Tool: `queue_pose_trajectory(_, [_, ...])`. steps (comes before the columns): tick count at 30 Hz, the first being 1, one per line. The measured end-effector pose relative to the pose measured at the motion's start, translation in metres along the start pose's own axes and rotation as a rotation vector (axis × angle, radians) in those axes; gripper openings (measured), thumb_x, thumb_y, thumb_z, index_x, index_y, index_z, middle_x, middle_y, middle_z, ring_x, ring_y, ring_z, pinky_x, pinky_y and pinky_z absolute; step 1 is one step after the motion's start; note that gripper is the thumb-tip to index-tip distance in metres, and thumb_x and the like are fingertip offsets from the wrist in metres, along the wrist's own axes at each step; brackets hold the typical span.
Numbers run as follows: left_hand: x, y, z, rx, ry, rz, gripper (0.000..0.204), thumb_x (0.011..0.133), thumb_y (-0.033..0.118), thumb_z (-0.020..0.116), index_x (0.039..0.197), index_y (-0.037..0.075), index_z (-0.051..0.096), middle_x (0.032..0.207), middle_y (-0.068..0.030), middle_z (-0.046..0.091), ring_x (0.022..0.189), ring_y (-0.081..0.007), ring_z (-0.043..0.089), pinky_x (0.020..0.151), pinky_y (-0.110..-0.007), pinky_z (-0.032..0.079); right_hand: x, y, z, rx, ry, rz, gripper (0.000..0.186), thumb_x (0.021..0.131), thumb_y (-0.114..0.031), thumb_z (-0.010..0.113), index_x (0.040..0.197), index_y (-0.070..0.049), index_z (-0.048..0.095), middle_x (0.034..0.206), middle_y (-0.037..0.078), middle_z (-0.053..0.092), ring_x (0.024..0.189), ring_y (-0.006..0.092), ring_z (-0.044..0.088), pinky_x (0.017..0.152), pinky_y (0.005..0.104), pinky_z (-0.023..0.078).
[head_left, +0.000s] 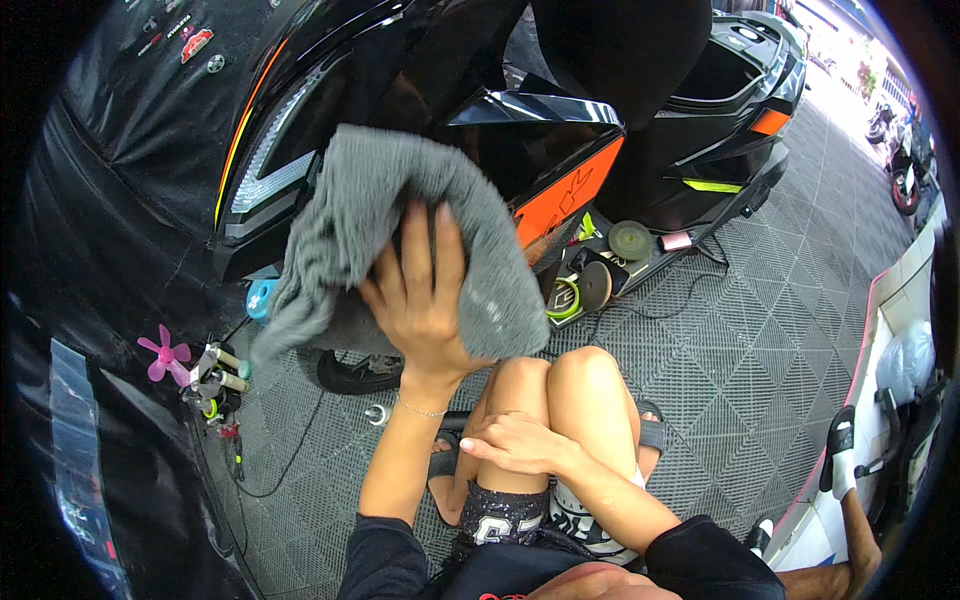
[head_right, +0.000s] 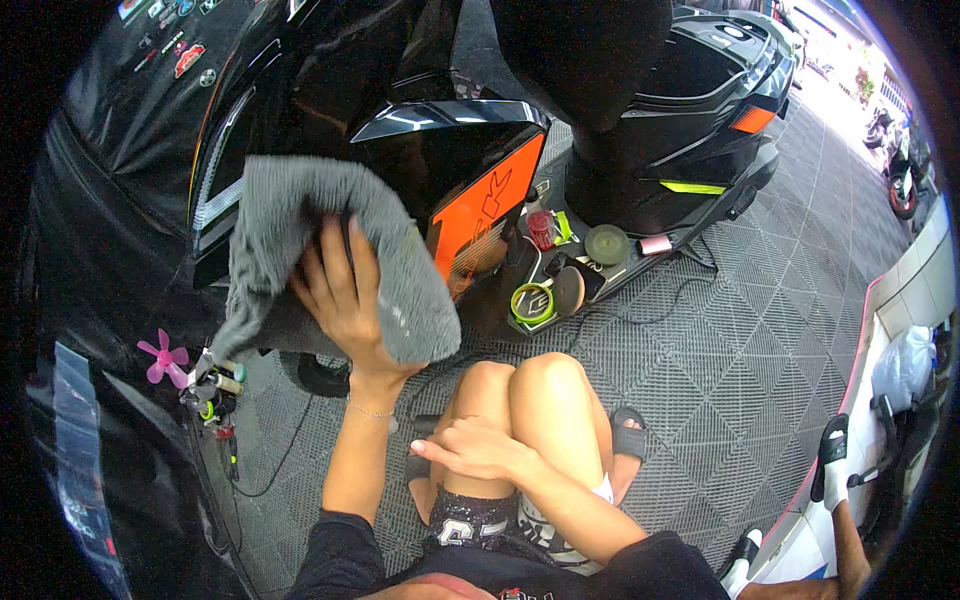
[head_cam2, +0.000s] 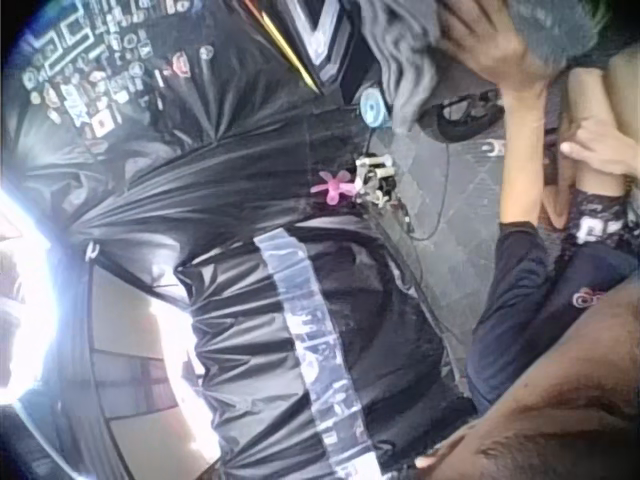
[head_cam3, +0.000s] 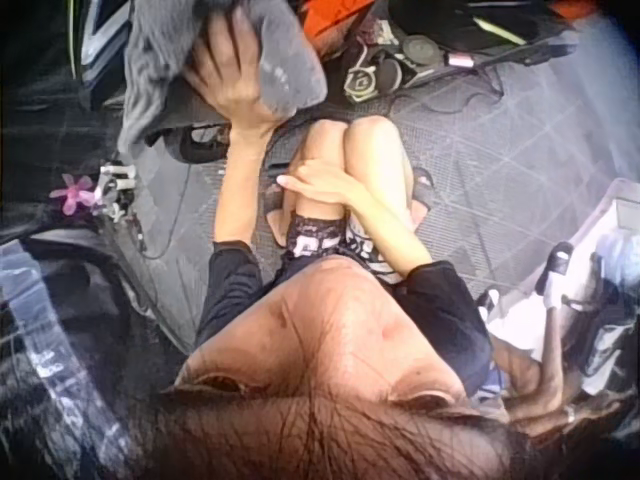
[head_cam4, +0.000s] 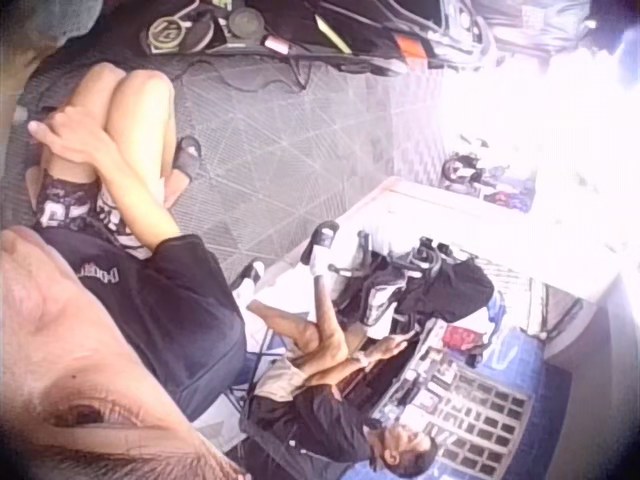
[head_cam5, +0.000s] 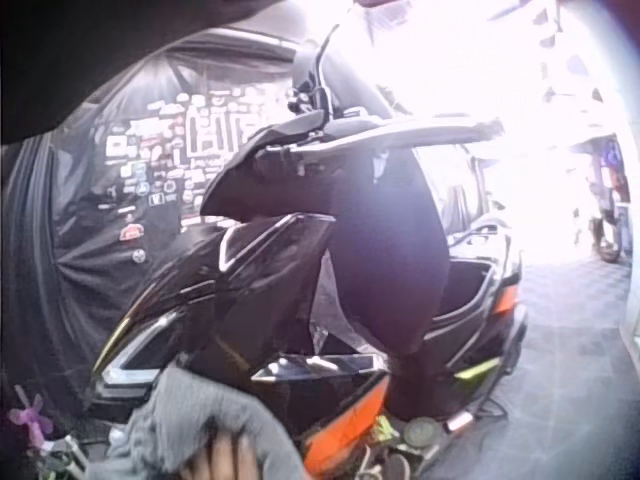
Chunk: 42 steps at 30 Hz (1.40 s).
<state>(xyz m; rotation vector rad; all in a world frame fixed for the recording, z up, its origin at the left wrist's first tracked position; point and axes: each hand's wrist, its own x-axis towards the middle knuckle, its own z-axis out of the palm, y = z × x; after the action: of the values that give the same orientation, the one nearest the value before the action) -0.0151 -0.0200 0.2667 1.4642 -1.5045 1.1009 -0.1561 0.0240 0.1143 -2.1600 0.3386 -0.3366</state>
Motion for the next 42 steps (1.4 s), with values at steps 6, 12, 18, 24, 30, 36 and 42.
queue_pose_trajectory(6, [0.085,0.036,-0.017,-0.426,-0.214,0.197,0.103,0.071,0.044,0.078,0.152,-0.006,0.037,0.156,-0.0222,0.041,0.146,-0.0401,0.036,0.120,-0.051,0.025,-0.003,0.002,0.000,0.034,-0.060,0.076,0.079,0.106,-0.056,0.032,0.070,0.006,0.065,0.069,0.032,0.060,0.072,0.0509,0.061,0.077,0.0557,0.047])
queue_pose_trajectory(12, [0.102,0.092,-0.007,-0.553,-0.417,0.074,0.091,0.067,0.030,0.077,0.147,0.000,0.046,0.155,-0.0194,0.043,0.145,-0.0386,0.038,0.123,-0.049,0.024,-0.008,-0.004,-0.009,0.117,0.073,0.080,0.064,0.105,-0.050,0.038,0.099,0.003,0.072,0.089,0.030,0.068,0.087,0.0469,0.065,0.088,0.0516,0.050])
queue_pose_trajectory(18, [0.044,0.100,-0.043,-1.101,-0.687,0.060,0.086,0.078,0.022,0.063,0.155,-0.001,0.032,0.160,-0.0234,0.032,0.140,-0.0406,0.044,0.119,-0.053,0.029,-0.107,-0.050,-0.073,0.082,0.740,0.286,0.028,0.092,-0.013,0.055,0.108,0.005,0.069,0.098,0.020,0.071,0.095,0.0311,0.069,0.086,0.0407,0.052])
queue_pose_trajectory(24, [-0.064,0.128,-0.070,-1.963,-1.314,-1.012,0.069,0.102,0.034,0.050,0.155,-0.005,0.029,0.160,-0.0282,0.030,0.152,-0.0335,0.026,0.121,-0.036,0.023,-0.171,-0.114,-0.063,0.095,1.103,0.316,0.105,0.084,-0.069,0.062,0.151,0.007,0.035,0.153,0.028,0.038,0.140,0.0344,0.041,0.110,0.0449,0.036])
queue_pose_trajectory(30, [-0.058,0.142,-0.074,-1.748,-1.023,-0.095,0.103,0.095,0.079,0.012,0.161,0.001,0.014,0.166,-0.0304,-0.005,0.154,-0.0470,-0.006,0.116,-0.068,-0.003,-0.146,-0.093,-0.045,0.998,1.264,0.094,0.086,0.099,-0.062,0.042,0.157,0.000,0.026,0.158,0.022,0.034,0.143,0.0333,0.039,0.119,0.0470,0.031])
queue_pose_trajectory(36, [-0.116,0.049,-0.070,-1.371,-0.530,-0.508,0.092,0.100,0.069,0.021,0.152,-0.006,0.035,0.160,-0.0294,0.024,0.149,-0.0442,0.023,0.122,-0.052,0.014,-0.069,-0.064,-0.105,1.032,1.186,-0.555,0.060,0.106,-0.041,0.033,0.143,0.005,0.046,0.138,0.023,0.057,0.123,0.0319,0.059,0.109,0.0451,0.045])
queue_pose_trajectory(42, [-0.225,0.056,-0.101,-0.878,-0.901,-0.641,0.077,0.105,0.056,0.023,0.151,-0.005,0.036,0.159,-0.0267,0.029,0.148,-0.0408,0.028,0.123,-0.047,0.017,0.096,-0.033,-0.164,-0.882,1.642,-0.503,0.038,0.107,-0.013,0.036,0.136,0.006,0.053,0.135,0.018,0.060,0.128,0.0270,0.055,0.111,0.0398,0.039])
